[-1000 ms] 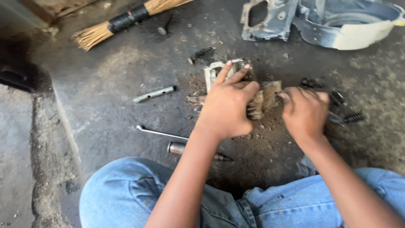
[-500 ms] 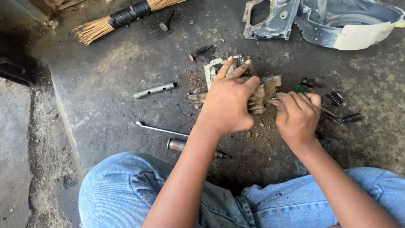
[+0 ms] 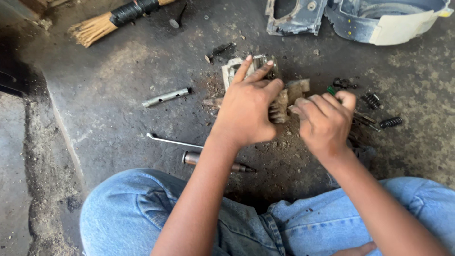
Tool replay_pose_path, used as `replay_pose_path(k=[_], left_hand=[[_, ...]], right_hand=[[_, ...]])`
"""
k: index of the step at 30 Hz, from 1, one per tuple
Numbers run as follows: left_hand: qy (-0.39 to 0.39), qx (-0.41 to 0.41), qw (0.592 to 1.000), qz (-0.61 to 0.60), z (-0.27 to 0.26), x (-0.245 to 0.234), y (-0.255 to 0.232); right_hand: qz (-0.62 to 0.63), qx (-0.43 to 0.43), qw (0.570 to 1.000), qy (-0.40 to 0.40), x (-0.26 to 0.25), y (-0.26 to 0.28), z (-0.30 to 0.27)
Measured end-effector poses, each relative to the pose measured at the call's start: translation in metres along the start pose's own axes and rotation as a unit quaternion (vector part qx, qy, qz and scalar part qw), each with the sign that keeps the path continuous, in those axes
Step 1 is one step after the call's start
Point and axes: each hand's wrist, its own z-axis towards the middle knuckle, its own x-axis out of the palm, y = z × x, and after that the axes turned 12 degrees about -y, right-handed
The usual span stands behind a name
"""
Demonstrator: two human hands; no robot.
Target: The person scrubs a metal engine cylinder head with a wire brush and a metal scraper while sitting on the floor. They rotate the part to clean different sides and crevices, removing grime and debris from the surface.
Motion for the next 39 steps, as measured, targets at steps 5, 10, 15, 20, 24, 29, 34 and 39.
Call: replay_pose_path(k=[5,10,15,20,24,29,34,39], left_hand=[[0.009,0.012,1.000,0.011,0.000,-0.001,-0.002],[0.020,0.006,1.000,-0.012,0.002,-0.004,-0.003],[0.011,0.007,1.000,0.014,0.002,-0.005,-0.004],[0.015,0.003,1.000,-0.008,0.002,-0.006,0.002],[0.028,-0.015,0.999,0.005,0.004,-0.006,-0.004],[0.003,0.006,1.000,0.010,0.003,-0.009,-0.001],[0.020,-0.026,0.999,-0.010,0.001,-0.009,0.001],[0.008,-0.029,1.000,-0.003,0.004,-0.004,-0.004]], right_hand=[[-0.033,0.013,0.999,-0.005,-0.002,-0.023,0.003],[0.018,-0.030,0.999,-0.026,-0.011,0.007,0.000],[-0.040,0.024,0.999,-0.012,0.003,-0.018,0.008],[0.035,-0.016,0.998,-0.052,0.002,0.005,-0.009],[0.014,0.011,0.999,-0.047,0.009,-0.008,0.006],[0.010,0.032,0.999,-0.033,-0.008,0.016,0.010],[0.042,0.024,0.997,-0.056,0.005,0.019,0.003],[-0.007,0.059,0.997,-0.041,0.005,0.003,0.004]])
